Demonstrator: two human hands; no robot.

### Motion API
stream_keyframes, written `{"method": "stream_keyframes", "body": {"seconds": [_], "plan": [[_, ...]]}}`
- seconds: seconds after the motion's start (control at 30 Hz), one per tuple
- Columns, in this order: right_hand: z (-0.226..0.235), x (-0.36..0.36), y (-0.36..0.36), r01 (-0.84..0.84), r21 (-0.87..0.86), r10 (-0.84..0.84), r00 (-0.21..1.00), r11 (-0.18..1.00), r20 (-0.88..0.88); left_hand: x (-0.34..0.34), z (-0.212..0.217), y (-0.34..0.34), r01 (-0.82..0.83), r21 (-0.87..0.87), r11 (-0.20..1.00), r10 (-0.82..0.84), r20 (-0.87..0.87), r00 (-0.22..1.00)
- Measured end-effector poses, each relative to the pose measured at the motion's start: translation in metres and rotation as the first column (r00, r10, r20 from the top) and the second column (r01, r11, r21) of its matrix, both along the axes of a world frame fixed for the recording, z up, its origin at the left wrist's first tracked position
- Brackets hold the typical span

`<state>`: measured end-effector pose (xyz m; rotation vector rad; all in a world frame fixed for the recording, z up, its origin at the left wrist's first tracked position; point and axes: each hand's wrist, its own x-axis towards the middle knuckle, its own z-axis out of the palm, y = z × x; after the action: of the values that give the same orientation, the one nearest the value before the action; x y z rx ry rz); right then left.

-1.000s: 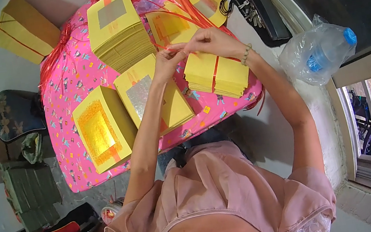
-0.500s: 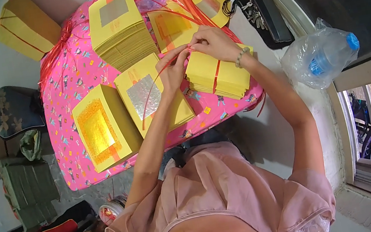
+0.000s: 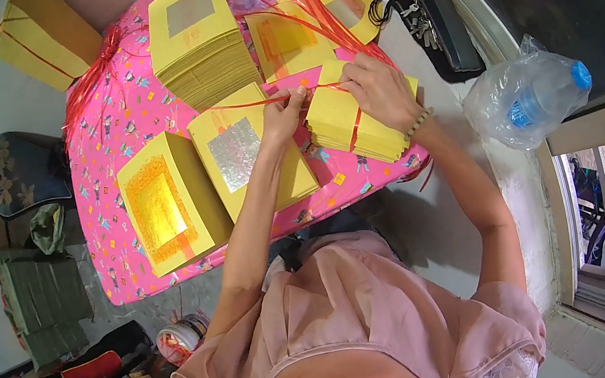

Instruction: Bundling and tying stacks of yellow joss paper with red ribbons.

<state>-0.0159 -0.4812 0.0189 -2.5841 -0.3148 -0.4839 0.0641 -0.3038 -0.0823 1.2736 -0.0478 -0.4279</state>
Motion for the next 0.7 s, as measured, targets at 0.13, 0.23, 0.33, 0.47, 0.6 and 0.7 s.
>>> {"method": "stream_keyframes", "body": {"seconds": [0.13, 0.23, 0.33, 0.47, 0.6, 0.7], "plan": [[-0.004, -0.004, -0.002, 0.015, -0.002, -0.015, 1.000, 1.000, -0.016, -0.003, 0.003, 0.003, 0.057, 0.024, 0.998, -0.056, -0.042, 0.998], [-0.005, -0.002, -0.004, 0.004, 0.004, -0.004, 1.000, 1.000, -0.013, -0.005, 0.008, 0.000, 0.013, -0.084, 0.996, -0.021, -0.094, 0.995], [-0.004, -0.002, -0.006, 0.011, 0.091, -0.003, 0.996, 0.996, -0.088, -0.003, 0.016, -0.004, -0.040, -0.191, 0.981, -0.009, -0.247, 0.969], [-0.003, -0.003, -0.008, 0.044, 0.178, -0.018, 0.990, 0.983, -0.141, -0.006, 0.018, -0.014, -0.114, -0.429, 0.896, -0.020, -0.296, 0.955], [-0.003, -0.003, -0.010, 0.035, 0.180, -0.011, 0.991, 0.983, -0.133, -0.010, 0.010, -0.020, -0.174, -0.403, 0.899, 0.056, -0.287, 0.956], [-0.003, -0.002, -0.012, 0.008, 0.173, 0.014, 0.992, 0.985, -0.124, -0.007, 0.005, -0.019, -0.170, -0.407, 0.897, 0.050, -0.288, 0.956]]}}
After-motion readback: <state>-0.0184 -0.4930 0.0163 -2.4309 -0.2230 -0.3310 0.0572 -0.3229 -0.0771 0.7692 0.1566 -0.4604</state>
